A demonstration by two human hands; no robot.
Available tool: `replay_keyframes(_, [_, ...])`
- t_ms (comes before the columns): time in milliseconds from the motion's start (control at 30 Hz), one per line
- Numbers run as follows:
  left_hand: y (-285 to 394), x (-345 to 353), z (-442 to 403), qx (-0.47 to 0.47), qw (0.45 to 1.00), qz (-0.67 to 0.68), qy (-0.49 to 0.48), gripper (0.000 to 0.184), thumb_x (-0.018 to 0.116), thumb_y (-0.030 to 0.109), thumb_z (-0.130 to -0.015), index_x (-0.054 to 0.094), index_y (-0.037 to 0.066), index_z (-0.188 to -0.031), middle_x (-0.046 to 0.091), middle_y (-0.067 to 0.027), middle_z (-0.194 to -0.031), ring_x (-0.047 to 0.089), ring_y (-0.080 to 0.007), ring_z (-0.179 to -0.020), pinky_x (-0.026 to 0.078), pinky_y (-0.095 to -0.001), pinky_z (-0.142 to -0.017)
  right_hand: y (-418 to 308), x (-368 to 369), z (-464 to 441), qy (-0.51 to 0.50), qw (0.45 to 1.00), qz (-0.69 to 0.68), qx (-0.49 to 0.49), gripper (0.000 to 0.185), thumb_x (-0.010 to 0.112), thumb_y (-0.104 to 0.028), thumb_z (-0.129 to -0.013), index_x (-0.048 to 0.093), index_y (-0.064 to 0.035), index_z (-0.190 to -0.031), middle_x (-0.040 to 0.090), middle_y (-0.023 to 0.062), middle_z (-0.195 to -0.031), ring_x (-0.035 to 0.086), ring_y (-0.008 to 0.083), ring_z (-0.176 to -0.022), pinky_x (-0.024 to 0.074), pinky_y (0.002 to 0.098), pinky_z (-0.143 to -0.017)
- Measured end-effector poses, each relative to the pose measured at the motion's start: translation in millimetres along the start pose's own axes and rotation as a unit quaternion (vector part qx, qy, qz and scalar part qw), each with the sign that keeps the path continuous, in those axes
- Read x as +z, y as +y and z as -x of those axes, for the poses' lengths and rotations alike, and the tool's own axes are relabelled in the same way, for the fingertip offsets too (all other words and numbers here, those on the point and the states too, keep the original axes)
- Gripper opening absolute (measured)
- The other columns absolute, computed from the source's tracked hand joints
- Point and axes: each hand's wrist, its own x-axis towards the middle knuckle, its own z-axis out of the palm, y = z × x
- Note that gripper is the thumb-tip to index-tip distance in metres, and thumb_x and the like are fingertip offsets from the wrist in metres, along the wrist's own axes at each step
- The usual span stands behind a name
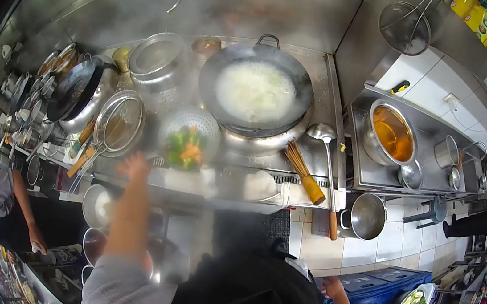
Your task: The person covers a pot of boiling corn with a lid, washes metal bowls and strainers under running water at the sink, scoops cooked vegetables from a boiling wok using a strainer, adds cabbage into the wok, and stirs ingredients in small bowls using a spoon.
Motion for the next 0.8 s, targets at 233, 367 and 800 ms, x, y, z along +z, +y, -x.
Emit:
replay_keyframes(233, [-6, -22, 11, -0.018, 0.997, -0.062, -0.03, 0.037, 0.04, 0.025, -0.093, 0.048, 0.025, -0.128, 0.05, -0.0073, -0.128, 0.043, -0.0277, -0.124, 0.019, -0.0674, -0.102, 1, -13, -19, -0.011, 0.997, -0.049, 0.05, 0.032, 0.053, -0.017, -0.087, 0.054, -0.0049, -0.116, 0.066, 0.0102, -0.089, 0.065, 0.0173, -0.066, 0.0528, 0.0338, -0.05])
replay_keyframes(367, [-12, -26, 17, 0.001, 0.997, -0.049, -0.063, 0.035, 0.05, 0.027, -0.088, 0.052, 0.023, -0.123, 0.057, -0.0067, -0.12, 0.05, -0.0275, -0.118, 0.027, -0.0613, -0.102, -27, -28, -33, 0.003, 0.999, -0.053, -0.003, 0.03, 0.053, -0.017, -0.087, 0.054, -0.006, -0.115, 0.065, 0.0099, -0.086, 0.064, 0.018, -0.067, 0.0521, 0.0313, -0.05])
replay_keyframes(800, [10, -2, 40, -0.015, 0.995, 0.01, -0.102, 0.05, 0.069, 0.029, -0.077, 0.053, 0.017, -0.123, 0.055, -0.0117, -0.124, 0.052, -0.0324, -0.116, 0.045, -0.0473, -0.091, -31, -37, -91, -0.034, 0.996, -0.074, -0.037, 0.028, 0.056, -0.014, -0.085, 0.056, -0.0054, -0.112, 0.066, 0.0119, -0.08, 0.064, 0.0171, -0.058, 0.0497, 0.0288, -0.043])
